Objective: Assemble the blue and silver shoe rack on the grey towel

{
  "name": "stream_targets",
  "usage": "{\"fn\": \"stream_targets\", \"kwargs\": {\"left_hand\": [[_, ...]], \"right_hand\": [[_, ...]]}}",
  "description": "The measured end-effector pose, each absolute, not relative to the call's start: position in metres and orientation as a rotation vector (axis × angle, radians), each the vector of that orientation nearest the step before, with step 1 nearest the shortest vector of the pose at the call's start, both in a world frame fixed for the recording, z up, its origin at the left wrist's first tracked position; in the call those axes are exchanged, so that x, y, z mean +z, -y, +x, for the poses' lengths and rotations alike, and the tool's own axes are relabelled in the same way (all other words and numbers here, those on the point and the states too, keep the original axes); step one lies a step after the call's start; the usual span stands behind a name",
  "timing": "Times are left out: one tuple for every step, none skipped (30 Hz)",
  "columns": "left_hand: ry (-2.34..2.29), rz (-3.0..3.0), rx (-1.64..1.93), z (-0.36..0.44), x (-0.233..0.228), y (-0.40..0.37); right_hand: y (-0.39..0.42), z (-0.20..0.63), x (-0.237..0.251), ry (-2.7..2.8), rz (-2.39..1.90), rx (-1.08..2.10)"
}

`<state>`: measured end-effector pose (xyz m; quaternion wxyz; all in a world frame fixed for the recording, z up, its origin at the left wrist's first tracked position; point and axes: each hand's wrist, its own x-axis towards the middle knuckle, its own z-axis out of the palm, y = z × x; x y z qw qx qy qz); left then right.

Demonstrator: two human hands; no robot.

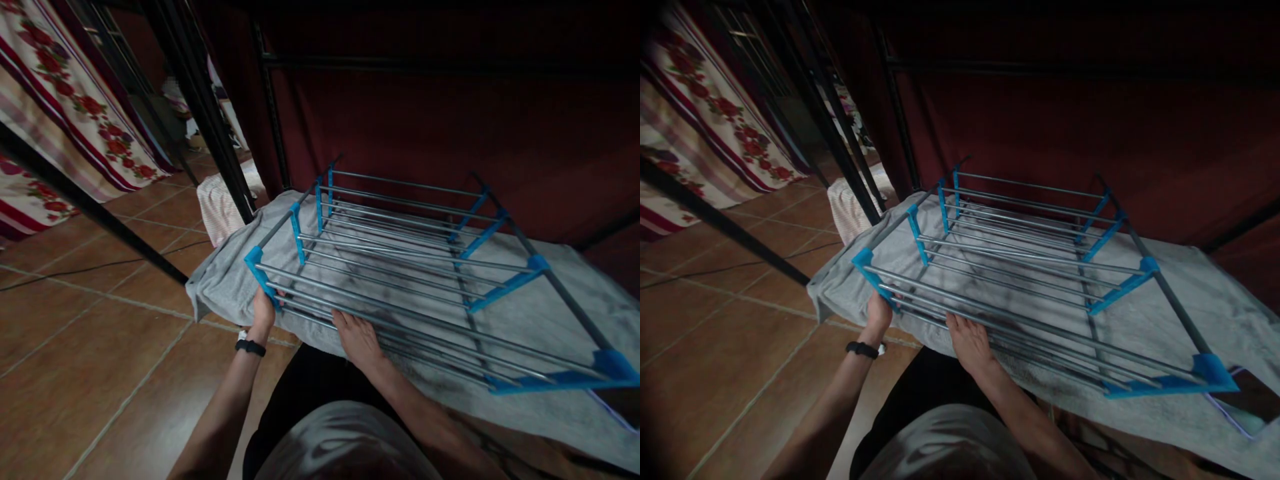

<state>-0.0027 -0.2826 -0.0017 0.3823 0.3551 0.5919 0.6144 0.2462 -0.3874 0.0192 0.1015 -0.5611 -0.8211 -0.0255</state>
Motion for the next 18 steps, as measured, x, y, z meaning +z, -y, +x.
{"fn": "stream_targets", "kwargs": {"left_hand": [[-1.516,0.897,1.568,-0.001,-0.004,0.282],[-1.524,0.891,1.570,0.000,-0.007,0.281],[-1.531,0.886,1.573,0.001,-0.009,0.280],[-1.538,0.882,1.578,0.002,-0.010,0.279],[-1.543,0.878,1.584,0.003,-0.012,0.279],[-1.546,0.874,1.589,0.003,-0.013,0.279],[-1.548,0.870,1.594,0.003,-0.014,0.278],[-1.550,0.868,1.599,0.004,-0.015,0.278],[-1.553,0.866,1.604,0.004,-0.016,0.277],[-1.556,0.865,1.609,0.004,-0.017,0.277],[-1.560,0.865,1.613,0.004,-0.018,0.276],[-1.564,0.867,1.615,0.004,-0.020,0.275],[-1.567,0.871,1.615,0.004,-0.022,0.275],[-1.569,0.879,1.615,0.003,-0.024,0.274],[-1.570,0.891,1.616,0.003,-0.026,0.273],[-1.570,0.909,1.620,0.003,-0.028,0.272],[-1.566,0.936,1.629,0.002,-0.030,0.271],[-1.561,0.970,1.643,0.002,-0.032,0.271]], "right_hand": [[0.386,0.246,0.018,2.430,-1.662,-0.061],[0.386,0.247,0.018,2.435,-1.660,-0.047],[0.385,0.247,0.017,2.435,-1.657,-0.034],[0.385,0.247,0.016,2.433,-1.652,-0.024],[0.385,0.247,0.015,2.429,-1.643,-0.017],[0.385,0.248,0.014,2.422,-1.634,-0.011],[0.384,0.248,0.013,2.413,-1.626,-0.007],[0.384,0.248,0.011,2.404,-1.615,-0.006],[0.384,0.249,0.010,2.396,-1.602,-0.005],[0.383,0.249,0.009,2.391,-1.588,-0.005],[0.383,0.250,0.007,2.389,-1.573,-0.006],[0.382,0.250,0.006,2.387,-1.559,-0.008],[0.381,0.250,0.005,2.385,-1.548,-0.009],[0.381,0.250,0.004,2.381,-1.544,-0.012],[0.380,0.251,0.003,2.380,-1.543,-0.014],[0.380,0.251,0.002,2.382,-1.543,-0.016],[0.380,0.251,0.001,2.385,-1.545,-0.016],[0.380,0.251,0.000,2.387,-1.547,-0.016]]}}
